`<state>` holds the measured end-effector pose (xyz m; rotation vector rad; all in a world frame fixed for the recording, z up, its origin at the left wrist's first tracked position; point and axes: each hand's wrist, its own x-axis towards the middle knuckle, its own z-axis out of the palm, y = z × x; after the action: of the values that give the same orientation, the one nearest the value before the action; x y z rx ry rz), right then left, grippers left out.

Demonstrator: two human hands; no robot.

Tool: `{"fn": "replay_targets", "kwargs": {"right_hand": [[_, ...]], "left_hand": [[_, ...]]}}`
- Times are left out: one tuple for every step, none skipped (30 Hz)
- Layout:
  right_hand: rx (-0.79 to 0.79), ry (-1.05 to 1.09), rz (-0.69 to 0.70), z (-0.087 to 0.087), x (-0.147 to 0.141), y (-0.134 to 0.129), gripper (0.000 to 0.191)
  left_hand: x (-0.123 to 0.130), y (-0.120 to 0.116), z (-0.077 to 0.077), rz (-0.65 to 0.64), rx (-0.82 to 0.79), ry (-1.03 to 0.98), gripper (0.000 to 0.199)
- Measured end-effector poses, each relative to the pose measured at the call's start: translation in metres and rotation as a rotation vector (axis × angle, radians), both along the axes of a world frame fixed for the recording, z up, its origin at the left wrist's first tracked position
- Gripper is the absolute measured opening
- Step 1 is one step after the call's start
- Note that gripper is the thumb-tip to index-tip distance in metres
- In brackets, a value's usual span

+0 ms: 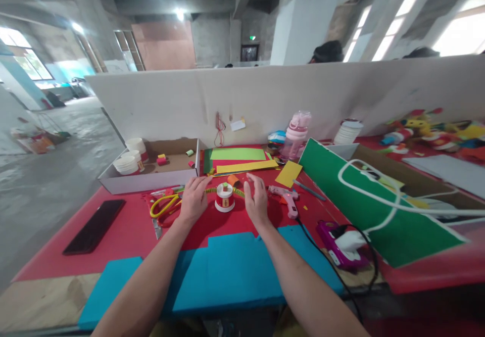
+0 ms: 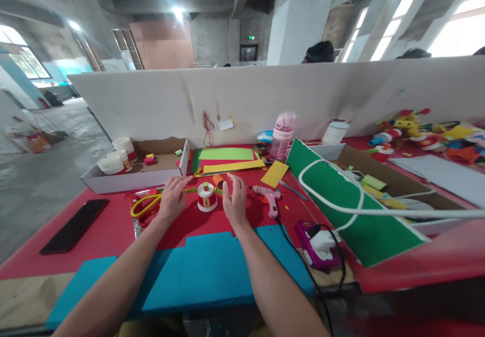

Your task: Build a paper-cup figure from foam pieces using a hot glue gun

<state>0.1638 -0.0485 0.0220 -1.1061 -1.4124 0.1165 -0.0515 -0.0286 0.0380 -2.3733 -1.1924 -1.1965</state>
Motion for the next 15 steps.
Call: {"fn": "replay_targets", "kwargs": {"right_hand": [[0.001,0.003,-0.014,0.000,0.001,0.001,0.029],[0.001,0.003,-0.023,0.000,0.003,0.002,0.029],[0.001,0.000,-0.027,-0.001,0.003,0.002,0.028],[0.003,-0.005,-0.028,-0.001,0.004,0.003,0.028],[0.005,-0.012,-0.029,-0.001,0.004,0.003,0.028],[0.005,-0.022,-0.030,-0.002,0.004,0.003,0.028],[0.002,-0.032,-0.032,-0.003,0.004,0.004,0.028],[-0.002,-0.040,-0.035,-0.004,0.005,0.005,0.028],[-0.005,-0.048,-0.037,-0.005,0.005,0.006,0.028],[-0.007,-0.054,-0.038,-0.006,0.005,0.006,0.028],[-0.008,-0.058,-0.037,-0.006,0.006,0.007,0.028],[-0.007,-0.060,-0.035,-0.006,0.006,0.008,0.028],[-0.002,-0.062,-0.030,-0.006,0.006,0.008,0.027],[0.010,-0.065,-0.022,-0.005,0.006,0.007,0.026],[0.028,-0.073,-0.010,-0.004,0.005,0.006,0.025]], "left_hand": [[-0.005,0.003,-0.001,0.009,-0.002,-0.001,0.057],[-0.010,0.006,-0.002,0.018,-0.006,0.002,0.057],[-0.014,0.009,-0.003,0.027,-0.009,0.006,0.057],[-0.018,0.011,-0.004,0.039,-0.011,0.008,0.056],[-0.021,0.014,-0.006,0.052,-0.013,0.009,0.055],[-0.024,0.016,-0.007,0.065,-0.014,0.007,0.054],[-0.025,0.017,-0.008,0.075,-0.014,0.006,0.053],[-0.026,0.018,-0.008,0.080,-0.013,0.005,0.053],[-0.027,0.019,-0.009,0.079,-0.013,0.008,0.052],[-0.027,0.020,-0.010,0.073,-0.011,0.011,0.052],[-0.027,0.020,-0.010,0.066,-0.008,0.015,0.051],[-0.026,0.020,-0.011,0.061,-0.005,0.020,0.050],[-0.026,0.020,-0.011,0.057,-0.003,0.022,0.049],[-0.025,0.020,-0.011,0.056,-0.001,0.025,0.049],[-0.024,0.020,-0.012,0.056,-0.001,0.028,0.048]]}}
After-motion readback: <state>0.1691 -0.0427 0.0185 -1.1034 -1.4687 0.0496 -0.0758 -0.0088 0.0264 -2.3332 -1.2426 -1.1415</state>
